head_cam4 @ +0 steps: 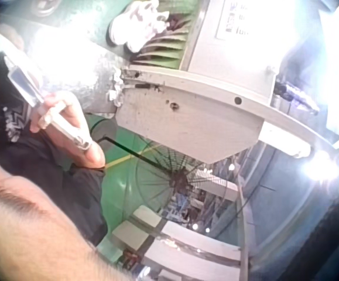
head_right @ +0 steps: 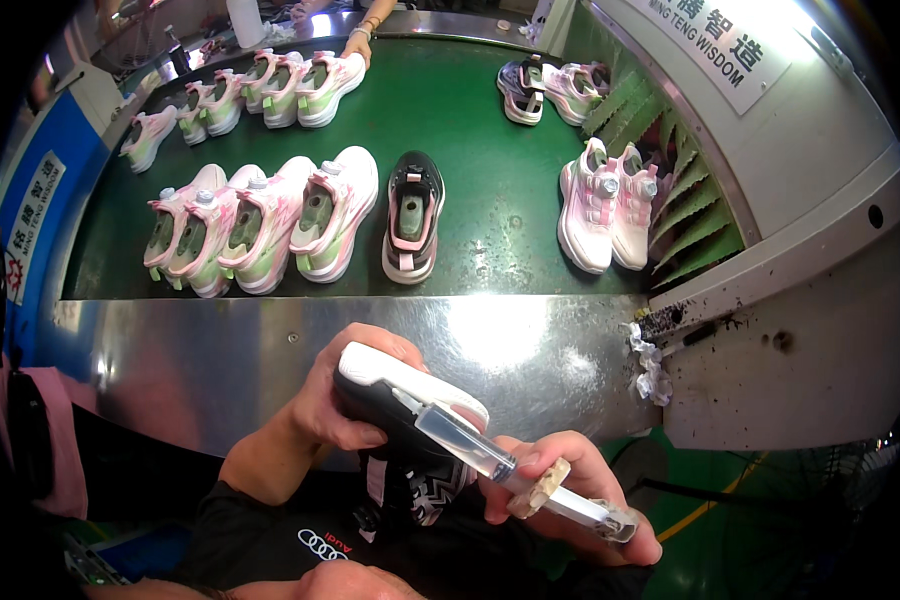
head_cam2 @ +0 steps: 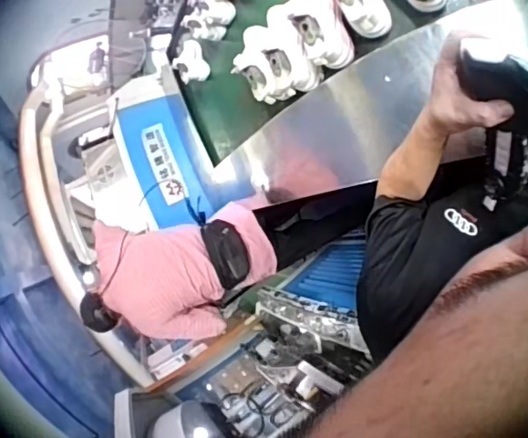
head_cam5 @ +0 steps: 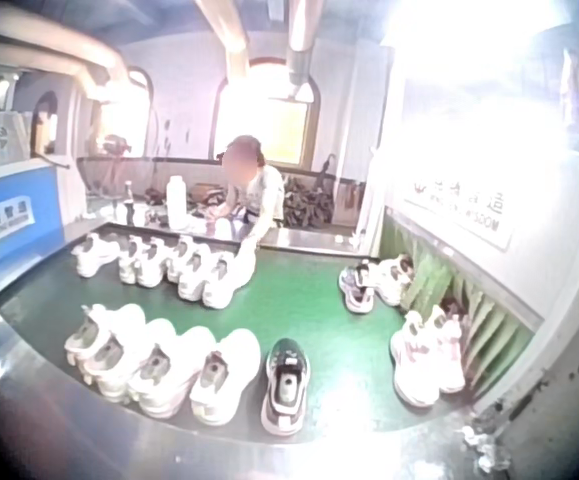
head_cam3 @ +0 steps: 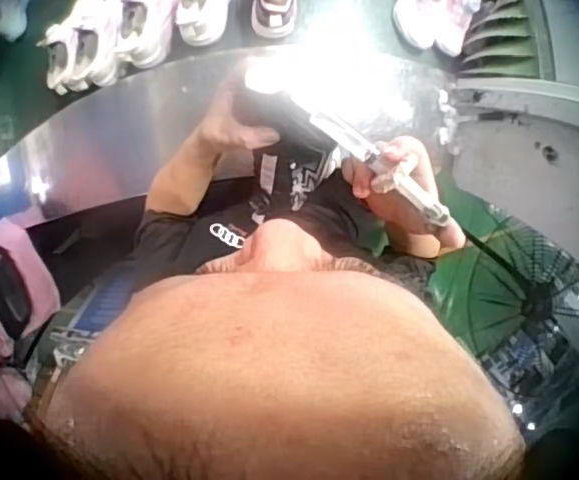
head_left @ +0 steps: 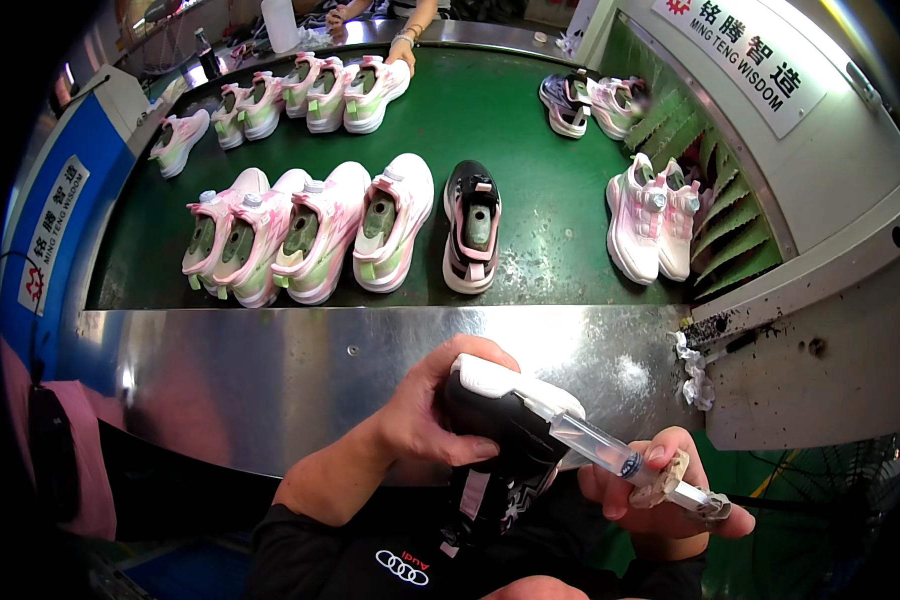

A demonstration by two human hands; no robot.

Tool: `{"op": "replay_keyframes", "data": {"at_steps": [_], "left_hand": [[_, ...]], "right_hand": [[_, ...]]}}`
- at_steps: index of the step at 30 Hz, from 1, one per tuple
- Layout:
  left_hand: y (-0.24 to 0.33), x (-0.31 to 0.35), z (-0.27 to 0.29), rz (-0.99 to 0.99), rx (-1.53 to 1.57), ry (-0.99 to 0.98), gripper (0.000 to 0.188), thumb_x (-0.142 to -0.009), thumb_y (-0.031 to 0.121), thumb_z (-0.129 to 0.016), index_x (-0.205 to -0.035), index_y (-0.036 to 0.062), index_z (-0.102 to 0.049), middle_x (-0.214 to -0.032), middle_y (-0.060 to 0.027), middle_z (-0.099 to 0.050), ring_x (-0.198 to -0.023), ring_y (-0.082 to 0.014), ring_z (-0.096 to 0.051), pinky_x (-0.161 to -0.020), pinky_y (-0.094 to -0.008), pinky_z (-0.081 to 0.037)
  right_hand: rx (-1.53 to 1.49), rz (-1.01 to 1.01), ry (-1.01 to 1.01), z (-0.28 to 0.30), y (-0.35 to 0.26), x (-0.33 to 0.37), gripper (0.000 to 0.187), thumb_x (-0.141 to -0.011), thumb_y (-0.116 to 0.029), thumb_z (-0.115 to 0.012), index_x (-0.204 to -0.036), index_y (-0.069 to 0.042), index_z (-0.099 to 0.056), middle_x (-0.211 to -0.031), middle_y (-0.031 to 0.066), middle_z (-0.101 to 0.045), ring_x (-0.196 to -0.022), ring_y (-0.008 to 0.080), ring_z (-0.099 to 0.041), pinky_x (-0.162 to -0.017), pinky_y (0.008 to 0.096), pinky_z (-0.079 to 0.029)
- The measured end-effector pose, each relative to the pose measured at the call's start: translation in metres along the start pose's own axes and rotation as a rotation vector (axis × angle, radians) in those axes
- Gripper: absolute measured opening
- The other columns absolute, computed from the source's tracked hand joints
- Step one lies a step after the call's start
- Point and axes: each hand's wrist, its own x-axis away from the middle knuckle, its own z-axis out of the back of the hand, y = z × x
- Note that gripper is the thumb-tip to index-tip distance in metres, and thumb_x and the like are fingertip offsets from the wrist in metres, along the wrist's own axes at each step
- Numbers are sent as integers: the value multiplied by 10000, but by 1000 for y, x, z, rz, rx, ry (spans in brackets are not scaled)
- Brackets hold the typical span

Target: The person picks up shoes from a conveyor belt one by one, applies adhesive along the soles using a syringe, and places them back onto the conveyor belt.

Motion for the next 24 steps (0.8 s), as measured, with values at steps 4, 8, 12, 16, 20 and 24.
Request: {"op": "replay_keyframes", "data": {"at_steps": [4,8,12,16,20,24], "left_hand": [[1,0,1,22,-37,-3,648,-602,-12,-764,-1177,42,-470,-1112,-70,-521,-1045,-150,-501,-904,-302,-399],[1,0,2,6,-42,12,651,-602,2,-767,-1180,39,-469,-1117,-69,-518,-1041,-149,-501,-904,-300,-396],[1,-1,-1,18,-82,128,649,-579,101,-783,-1136,9,-463,-1046,-174,-568,-980,-238,-569,-846,-359,-460],[2,-2,2,22,-78,138,652,-586,106,-781,-1141,16,-450,-1056,-171,-562,-979,-234,-567,-845,-350,-459],[1,-1,6,64,-54,181,690,-593,147,-784,-1163,30,-414,-1078,-166,-550,-988,-238,-567,-858,-349,-460],[1,2,11,125,109,239,712,-587,59,-770,-1209,21,-427,-1088,-78,-547,-1032,-165,-532,-913,-304,-415]], "right_hand": [[-94,55,-113,5,3,3,972,-652,-728,-636,-1248,-2,-388,-1008,212,-500,-927,247,-491,-817,331,-344],[-47,60,-100,5,2,5,964,-650,-699,-670,-1242,12,-397,-1027,196,-503,-952,235,-493,-817,313,-374],[-41,76,-103,9,2,5,946,-648,-673,-695,-1231,17,-415,-1036,182,-507,-956,232,-496,-816,306,-378],[-61,88,-114,13,5,7,941,-647,-654,-711,-1233,23,-421,-1036,178,-507,-956,233,-498,-812,297,-378],[-54,109,-73,18,11,16,949,-644,-643,-721,-1244,25,-414,-1035,182,-499,-948,233,-498,-821,294,-371],[56,83,47,18,15,19,822,-653,-694,-670,-1176,-85,-494,-871,199,-600,-781,220,-454,-617,319,-318]]}}
